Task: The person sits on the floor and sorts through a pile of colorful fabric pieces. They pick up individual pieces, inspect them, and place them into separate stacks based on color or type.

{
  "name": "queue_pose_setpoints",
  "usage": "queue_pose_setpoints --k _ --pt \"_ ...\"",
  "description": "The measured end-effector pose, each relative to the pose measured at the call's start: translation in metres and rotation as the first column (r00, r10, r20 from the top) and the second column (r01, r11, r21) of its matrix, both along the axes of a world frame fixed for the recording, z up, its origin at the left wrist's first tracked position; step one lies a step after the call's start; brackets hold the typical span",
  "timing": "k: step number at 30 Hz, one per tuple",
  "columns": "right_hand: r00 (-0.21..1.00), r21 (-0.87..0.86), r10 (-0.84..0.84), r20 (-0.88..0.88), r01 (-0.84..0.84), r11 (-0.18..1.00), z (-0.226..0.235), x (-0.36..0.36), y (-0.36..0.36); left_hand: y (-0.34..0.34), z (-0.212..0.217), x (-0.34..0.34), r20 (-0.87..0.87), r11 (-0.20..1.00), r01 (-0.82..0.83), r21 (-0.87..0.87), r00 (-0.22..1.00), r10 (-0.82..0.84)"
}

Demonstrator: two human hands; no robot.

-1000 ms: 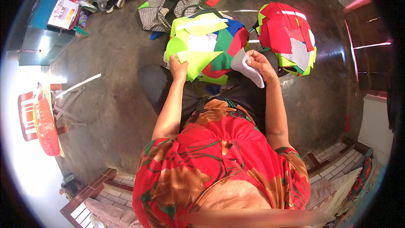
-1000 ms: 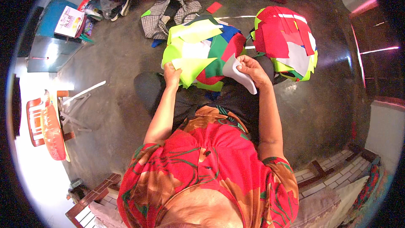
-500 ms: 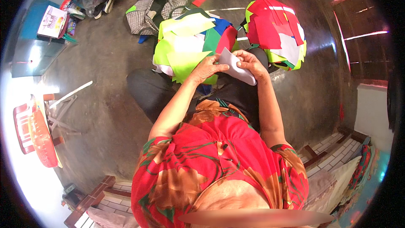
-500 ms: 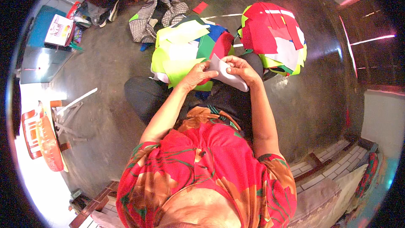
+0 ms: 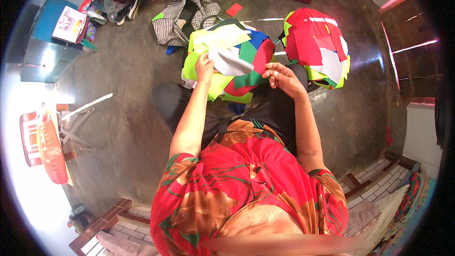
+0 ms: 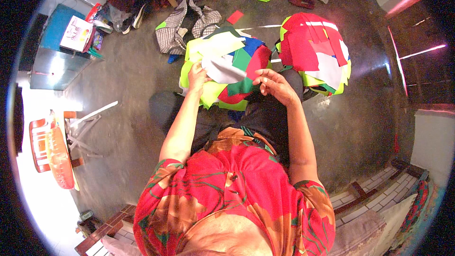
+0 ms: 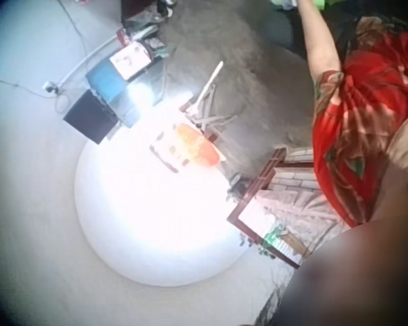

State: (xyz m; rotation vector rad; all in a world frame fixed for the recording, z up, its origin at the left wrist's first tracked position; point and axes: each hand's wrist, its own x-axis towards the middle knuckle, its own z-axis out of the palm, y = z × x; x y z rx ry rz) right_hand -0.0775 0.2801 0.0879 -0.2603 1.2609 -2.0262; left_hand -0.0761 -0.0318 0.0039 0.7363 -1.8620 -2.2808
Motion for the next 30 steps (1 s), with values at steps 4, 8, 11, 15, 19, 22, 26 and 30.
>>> queue_pose_setpoints --k 4,8,11,15,19,22,26,30 --pt "1.0 -0.009 -0.01 0.01 0.01 1.0 -0.003 -0.001 0.002 -0.01 0.001 0.007 0.123 1.0 -0.006 -0.028 0.992 0.009" --pt "0.999 -0.004 0.003 0.032 -0.002 1.0 -0.004 -0.003 0.0 -0.009 0.014 0.004 0.059 0.985 0.169 -0.027 0.984 -0.167" --pt "0.999 0.005 0.037 0.032 -0.038 0.999 -0.003 -0.002 -0.005 -0.015 -0.003 -0.002 0.071 0.949 0.282 -0.139 0.959 -0.275" --pt "0.999 0.017 0.025 0.044 -0.026 1.0 -0.006 -0.003 0.001 0.013 0.035 -0.013 -0.038 0.938 0.346 -0.012 0.938 -0.346" --pt "0.997 0.003 0.048 0.067 -0.048 0.999 -0.008 -0.005 0.001 0.038 0.076 -0.024 -0.327 0.949 0.316 -0.015 0.895 -0.303" --pt "0.996 0.003 0.048 0.081 -0.049 0.999 -0.007 -0.006 0.001 0.046 0.107 -0.026 -0.398 0.942 0.32 0.1 0.881 -0.256" --pt "0.996 0.021 0.046 0.08 -0.048 0.999 -0.007 -0.005 0.001 0.039 0.093 -0.025 -0.383 0.943 0.185 0.278 0.921 -0.068" --pt "0.996 0.041 0.058 0.067 -0.061 0.997 -0.004 -0.004 -0.002 0.008 0.012 -0.009 -0.157 1.0 -0.007 0.011 0.988 0.009"
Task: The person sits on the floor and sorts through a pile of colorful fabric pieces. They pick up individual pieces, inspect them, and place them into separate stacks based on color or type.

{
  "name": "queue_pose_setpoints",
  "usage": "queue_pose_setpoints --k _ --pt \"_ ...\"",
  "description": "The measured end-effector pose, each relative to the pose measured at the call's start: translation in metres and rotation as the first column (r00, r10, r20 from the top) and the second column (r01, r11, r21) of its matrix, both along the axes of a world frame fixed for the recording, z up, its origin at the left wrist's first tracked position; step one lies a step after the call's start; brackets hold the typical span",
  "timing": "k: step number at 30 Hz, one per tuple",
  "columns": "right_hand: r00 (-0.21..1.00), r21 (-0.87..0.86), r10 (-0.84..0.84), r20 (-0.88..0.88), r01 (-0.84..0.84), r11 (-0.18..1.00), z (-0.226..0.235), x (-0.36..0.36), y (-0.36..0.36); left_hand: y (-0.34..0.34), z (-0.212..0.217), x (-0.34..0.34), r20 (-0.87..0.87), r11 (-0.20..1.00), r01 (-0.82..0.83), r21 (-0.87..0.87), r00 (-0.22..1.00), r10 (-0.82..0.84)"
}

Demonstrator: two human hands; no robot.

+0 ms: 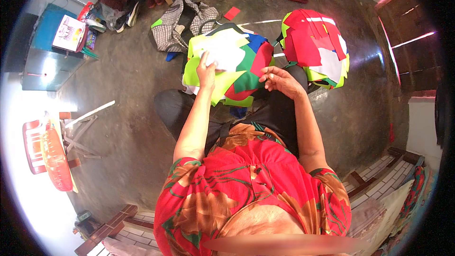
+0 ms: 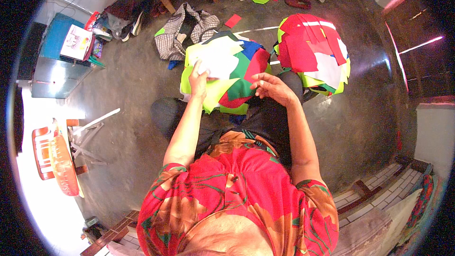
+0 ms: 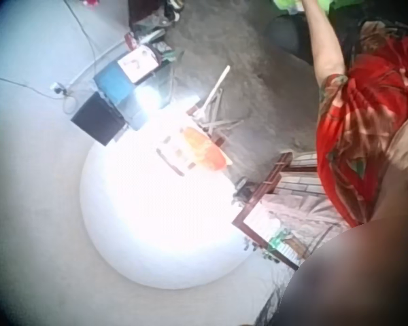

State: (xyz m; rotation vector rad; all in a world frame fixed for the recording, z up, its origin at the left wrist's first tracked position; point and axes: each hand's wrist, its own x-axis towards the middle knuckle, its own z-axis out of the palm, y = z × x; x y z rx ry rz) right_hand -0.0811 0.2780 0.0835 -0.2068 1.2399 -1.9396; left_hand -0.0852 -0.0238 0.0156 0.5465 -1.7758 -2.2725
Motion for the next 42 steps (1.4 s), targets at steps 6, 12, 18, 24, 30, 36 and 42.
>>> queue_pose_setpoints --k 6,12,18,24,30,36,42 --pt "1.0 0.061 -0.002 0.005 0.002 0.998 0.002 -0.002 0.0 -0.01 -0.016 0.025 0.146 0.99 0.04 -0.137 0.989 -0.019" --pt "1.0 0.081 -0.022 -0.001 0.022 0.996 -0.002 0.0 0.001 -0.014 -0.002 0.015 0.094 0.944 0.117 -0.309 0.991 -0.092" --pt "1.0 0.063 -0.009 -0.002 0.01 0.998 -0.002 0.001 0.0 -0.023 -0.006 0.021 -0.071 0.693 -0.044 -0.719 0.997 -0.009" --pt "1.0 0.077 -0.009 -0.028 0.011 0.997 -0.005 -0.001 0.0 -0.008 0.01 0.019 -0.14 0.442 -0.102 -0.891 0.989 -0.056" --pt "0.999 0.064 0.003 -0.033 0.0 0.998 -0.002 0.0 0.001 0.04 0.029 -0.005 -0.006 0.21 0.055 -0.976 0.961 -0.276" --pt "0.999 0.052 0.018 -0.027 -0.017 0.999 -0.002 -0.001 0.003 0.054 0.021 -0.02 0.196 -0.165 0.142 -0.976 0.901 -0.387" --pt "0.999 0.045 0.011 -0.036 -0.009 0.999 0.001 0.001 0.003 0.052 0.017 -0.031 0.277 -0.337 0.165 -0.927 0.907 -0.317"
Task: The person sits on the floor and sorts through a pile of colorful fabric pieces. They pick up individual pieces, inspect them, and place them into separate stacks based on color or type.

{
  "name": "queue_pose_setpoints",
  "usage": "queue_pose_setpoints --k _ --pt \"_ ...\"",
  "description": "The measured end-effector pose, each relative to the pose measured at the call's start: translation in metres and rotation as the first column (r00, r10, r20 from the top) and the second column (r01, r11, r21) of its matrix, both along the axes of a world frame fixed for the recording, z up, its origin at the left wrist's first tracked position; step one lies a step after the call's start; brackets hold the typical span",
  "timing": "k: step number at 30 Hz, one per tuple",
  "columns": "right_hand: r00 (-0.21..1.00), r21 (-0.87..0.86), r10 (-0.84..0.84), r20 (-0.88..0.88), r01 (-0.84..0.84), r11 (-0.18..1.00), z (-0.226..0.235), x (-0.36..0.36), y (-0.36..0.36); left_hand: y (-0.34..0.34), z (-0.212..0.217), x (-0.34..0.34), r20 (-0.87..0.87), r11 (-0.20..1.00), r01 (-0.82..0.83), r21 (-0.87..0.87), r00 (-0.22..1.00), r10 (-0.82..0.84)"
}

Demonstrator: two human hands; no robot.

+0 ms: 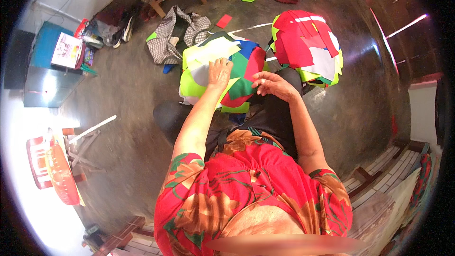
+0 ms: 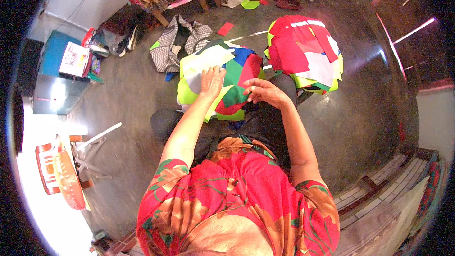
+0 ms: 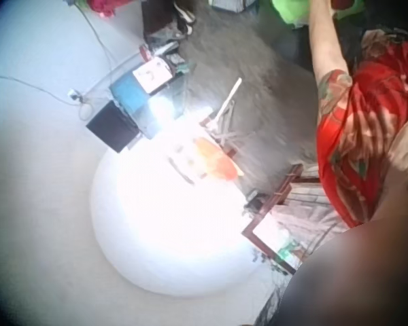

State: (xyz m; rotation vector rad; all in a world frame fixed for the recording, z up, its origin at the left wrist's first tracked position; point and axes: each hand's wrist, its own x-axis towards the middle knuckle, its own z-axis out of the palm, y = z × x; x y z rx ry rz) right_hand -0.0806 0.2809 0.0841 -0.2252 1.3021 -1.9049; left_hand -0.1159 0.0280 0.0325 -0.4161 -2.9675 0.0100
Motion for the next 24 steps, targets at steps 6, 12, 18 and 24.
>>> queue_pose_setpoints --k 6,12,18,24 --pt "0.999 -0.035 0.022 -0.033 -0.023 0.999 -0.012 -0.005 -0.001 -0.01 -0.006 0.001 -0.002 0.98 -0.072 0.183 0.997 0.074" --pt "0.998 0.026 0.042 -0.036 -0.041 0.999 -0.002 -0.005 0.001 0.009 0.029 0.027 0.026 0.908 0.007 0.418 0.999 -0.02" --pt "0.998 -0.027 0.062 -0.029 -0.063 0.998 -0.008 -0.005 0.0 0.035 0.13 0.049 -0.438 0.554 0.39 0.735 0.898 -0.052" --pt "0.999 -0.014 0.045 -0.029 -0.046 0.999 -0.008 -0.002 0.0 0.043 0.288 0.112 -0.932 0.302 0.882 0.362 0.346 0.108"
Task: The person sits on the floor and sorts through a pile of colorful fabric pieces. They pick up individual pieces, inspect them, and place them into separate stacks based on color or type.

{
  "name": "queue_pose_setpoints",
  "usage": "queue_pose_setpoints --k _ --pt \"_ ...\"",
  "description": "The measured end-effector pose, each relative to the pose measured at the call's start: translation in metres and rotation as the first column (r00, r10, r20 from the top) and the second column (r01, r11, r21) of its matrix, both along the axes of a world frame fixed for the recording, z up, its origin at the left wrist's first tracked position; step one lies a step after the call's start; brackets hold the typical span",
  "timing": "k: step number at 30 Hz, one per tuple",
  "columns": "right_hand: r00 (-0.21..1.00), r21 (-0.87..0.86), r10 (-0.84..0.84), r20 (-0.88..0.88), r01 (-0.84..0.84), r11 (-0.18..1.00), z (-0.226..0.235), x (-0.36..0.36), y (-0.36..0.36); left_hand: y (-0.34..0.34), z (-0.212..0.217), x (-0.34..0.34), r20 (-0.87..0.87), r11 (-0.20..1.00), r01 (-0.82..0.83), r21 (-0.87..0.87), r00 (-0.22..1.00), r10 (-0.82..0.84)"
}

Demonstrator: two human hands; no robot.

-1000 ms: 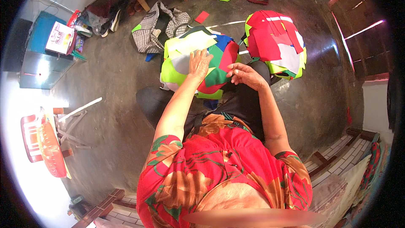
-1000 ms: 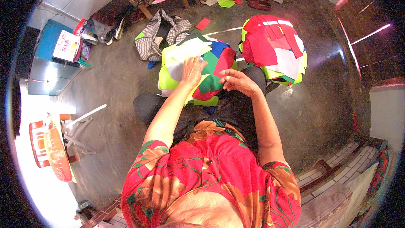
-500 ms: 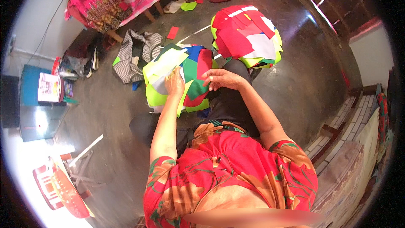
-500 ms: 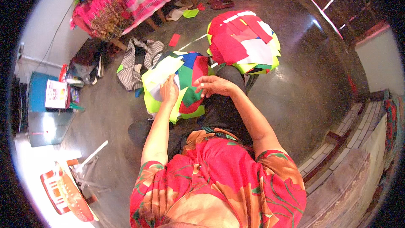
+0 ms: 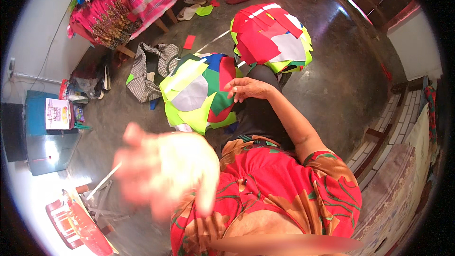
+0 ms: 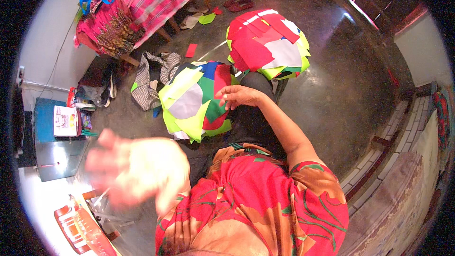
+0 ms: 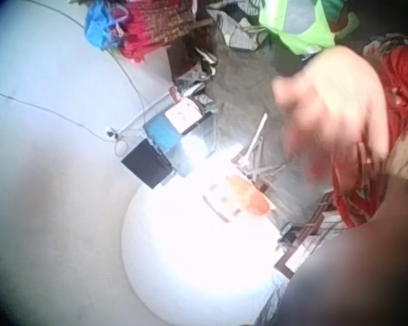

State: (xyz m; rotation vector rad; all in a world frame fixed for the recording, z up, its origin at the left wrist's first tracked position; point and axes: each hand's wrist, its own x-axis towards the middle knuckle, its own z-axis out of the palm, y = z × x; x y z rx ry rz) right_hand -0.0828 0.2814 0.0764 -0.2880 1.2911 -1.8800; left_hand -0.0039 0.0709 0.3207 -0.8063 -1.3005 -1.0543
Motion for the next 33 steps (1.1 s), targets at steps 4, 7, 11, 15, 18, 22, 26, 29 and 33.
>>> queue_pose_setpoints --k 4,7,11,15,18,22,26,29,33 --pt "1.0 0.024 -0.012 0.0 0.012 1.0 -0.009 -0.003 0.008 0.013 0.038 0.022 -0.132 0.405 0.897 -0.18 0.385 -0.913" --pt "1.0 0.032 -0.016 -0.007 0.017 0.999 0.002 0.0 0.001 0.03 0.059 0.039 0.172 -0.649 0.755 -0.088 -0.631 -0.757" --pt "1.0 0.01 -0.003 -0.004 0.003 1.0 0.0 0.001 0.0 0.037 0.067 0.051 0.178 -0.883 0.463 -0.077 -0.865 -0.469" --pt "1.0 0.024 -0.017 0.0 0.017 1.0 0.0 0.002 0.0 0.043 0.066 0.053 0.169 -0.926 0.351 -0.139 -0.913 -0.371" --pt "0.999 0.038 -0.024 -0.024 0.025 0.999 0.0 0.002 0.0 0.04 0.063 0.054 0.153 -0.936 0.308 -0.172 -0.93 -0.335" --pt "0.998 0.018 -0.017 -0.054 0.018 1.0 0.002 0.004 -0.002 0.031 0.061 0.057 0.109 -0.925 0.38 -0.014 -0.919 -0.379" --pt "0.995 0.013 -0.024 -0.098 0.025 1.0 -0.002 0.004 0.001 0.034 0.056 0.056 0.132 -0.872 0.483 -0.073 -0.862 -0.489" --pt "0.994 0.01 -0.036 -0.107 0.037 0.999 0.006 0.007 0.001 0.046 0.051 0.059 0.139 -0.765 0.621 -0.169 -0.754 -0.642" --pt "0.978 -0.048 -0.11 -0.178 0.103 0.994 0.02 0.017 0.004 0.054 0.041 0.057 0.028 -0.445 0.833 -0.328 -0.462 -0.886"
